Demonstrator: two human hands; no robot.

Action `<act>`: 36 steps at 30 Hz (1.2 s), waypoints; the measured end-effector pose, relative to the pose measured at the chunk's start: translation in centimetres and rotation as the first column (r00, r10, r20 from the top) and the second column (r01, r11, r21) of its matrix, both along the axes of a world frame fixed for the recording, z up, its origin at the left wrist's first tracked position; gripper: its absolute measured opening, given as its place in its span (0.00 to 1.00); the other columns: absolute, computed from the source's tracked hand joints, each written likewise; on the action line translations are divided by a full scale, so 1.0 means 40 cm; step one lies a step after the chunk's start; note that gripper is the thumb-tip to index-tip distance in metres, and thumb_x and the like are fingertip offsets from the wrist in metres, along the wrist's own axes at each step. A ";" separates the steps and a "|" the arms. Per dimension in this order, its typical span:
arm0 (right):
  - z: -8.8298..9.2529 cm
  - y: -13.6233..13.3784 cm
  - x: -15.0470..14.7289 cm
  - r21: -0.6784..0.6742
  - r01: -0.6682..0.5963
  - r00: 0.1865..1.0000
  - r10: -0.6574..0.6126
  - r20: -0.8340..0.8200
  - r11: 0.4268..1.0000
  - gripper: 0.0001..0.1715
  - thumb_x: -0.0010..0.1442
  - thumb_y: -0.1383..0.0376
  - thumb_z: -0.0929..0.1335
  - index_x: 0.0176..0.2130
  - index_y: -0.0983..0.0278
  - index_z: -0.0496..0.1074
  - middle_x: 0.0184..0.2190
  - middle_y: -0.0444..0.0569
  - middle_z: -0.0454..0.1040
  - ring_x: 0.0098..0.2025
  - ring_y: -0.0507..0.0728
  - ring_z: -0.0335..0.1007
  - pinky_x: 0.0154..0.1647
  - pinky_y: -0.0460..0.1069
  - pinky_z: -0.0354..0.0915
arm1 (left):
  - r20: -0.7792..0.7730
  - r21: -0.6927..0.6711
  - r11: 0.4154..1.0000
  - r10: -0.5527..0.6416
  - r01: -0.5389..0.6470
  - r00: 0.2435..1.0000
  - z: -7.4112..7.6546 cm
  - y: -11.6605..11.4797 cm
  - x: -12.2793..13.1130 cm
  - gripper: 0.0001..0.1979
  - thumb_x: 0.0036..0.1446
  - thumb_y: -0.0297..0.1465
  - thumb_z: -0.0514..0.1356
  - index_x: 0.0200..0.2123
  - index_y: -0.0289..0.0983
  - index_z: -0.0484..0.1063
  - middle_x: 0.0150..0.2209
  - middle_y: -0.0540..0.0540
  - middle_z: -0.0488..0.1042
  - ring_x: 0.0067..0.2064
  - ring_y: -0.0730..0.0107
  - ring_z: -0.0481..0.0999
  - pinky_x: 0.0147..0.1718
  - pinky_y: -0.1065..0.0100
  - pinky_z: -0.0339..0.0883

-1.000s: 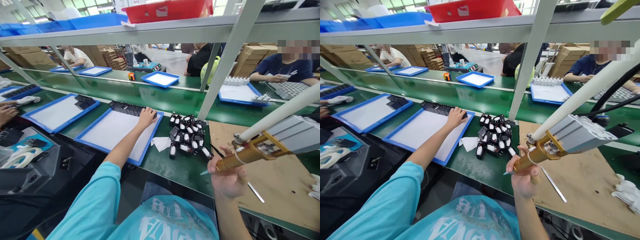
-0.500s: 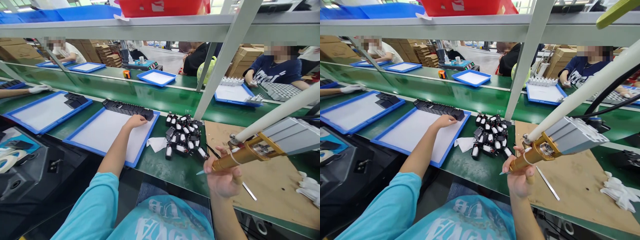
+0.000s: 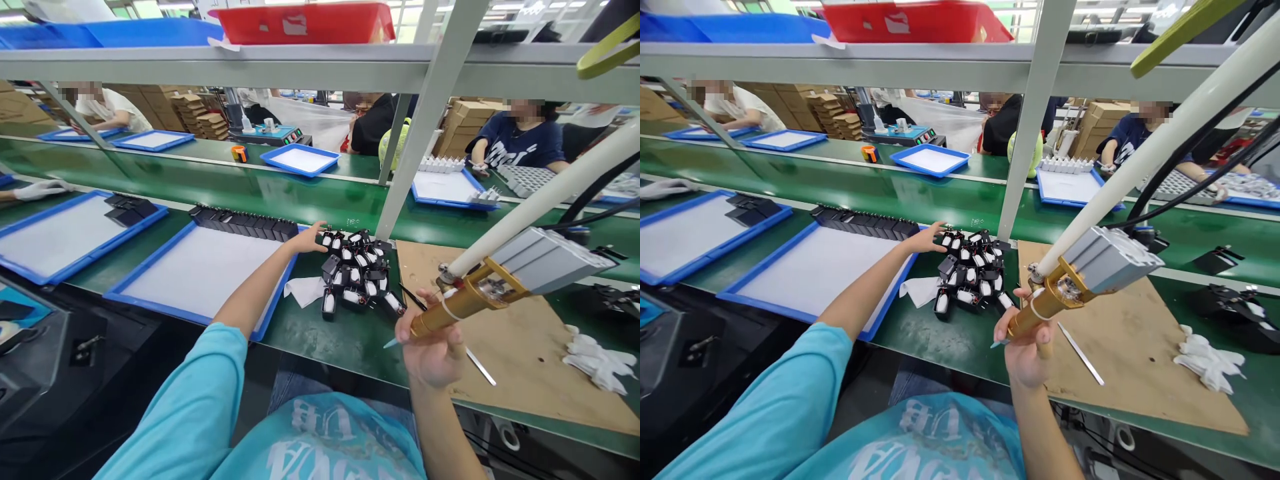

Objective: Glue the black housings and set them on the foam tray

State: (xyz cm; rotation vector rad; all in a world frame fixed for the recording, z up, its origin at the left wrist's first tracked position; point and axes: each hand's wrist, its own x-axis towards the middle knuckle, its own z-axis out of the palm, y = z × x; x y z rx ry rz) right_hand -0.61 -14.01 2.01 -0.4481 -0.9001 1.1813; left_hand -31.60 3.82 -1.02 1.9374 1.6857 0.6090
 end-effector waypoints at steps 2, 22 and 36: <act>0.000 -0.003 0.001 -0.003 0.002 1.000 -0.002 0.013 1.000 0.17 0.59 0.52 0.62 0.44 0.58 0.68 0.50 0.49 0.68 0.19 0.47 0.65 0.13 0.48 0.59 | 0.036 -0.009 1.000 -0.005 0.005 0.999 -0.008 0.025 0.025 0.48 0.40 0.33 0.71 0.63 0.34 0.53 0.59 0.30 0.67 0.58 0.50 0.71 0.53 0.55 0.67; 0.012 -0.003 0.006 -0.009 -0.043 0.999 0.043 0.018 0.999 0.19 0.57 0.49 0.65 0.43 0.55 0.70 0.48 0.48 0.67 0.18 0.48 0.65 0.10 0.48 0.59 | 0.127 0.013 0.981 -0.192 0.192 0.973 0.006 -0.655 0.213 0.34 0.55 0.28 0.63 0.63 0.46 0.57 0.63 0.43 0.64 0.63 0.58 0.65 0.61 0.56 0.63; 0.024 -0.023 -0.012 -0.012 -0.072 0.997 0.072 0.010 0.997 0.18 0.57 0.48 0.64 0.44 0.54 0.69 0.49 0.46 0.69 0.18 0.47 0.65 0.11 0.47 0.61 | 0.303 0.355 0.916 0.075 -0.186 0.950 -0.079 -0.645 0.315 0.23 0.57 0.37 0.64 0.54 0.43 0.65 0.56 0.39 0.68 0.54 0.58 0.73 0.48 0.57 0.74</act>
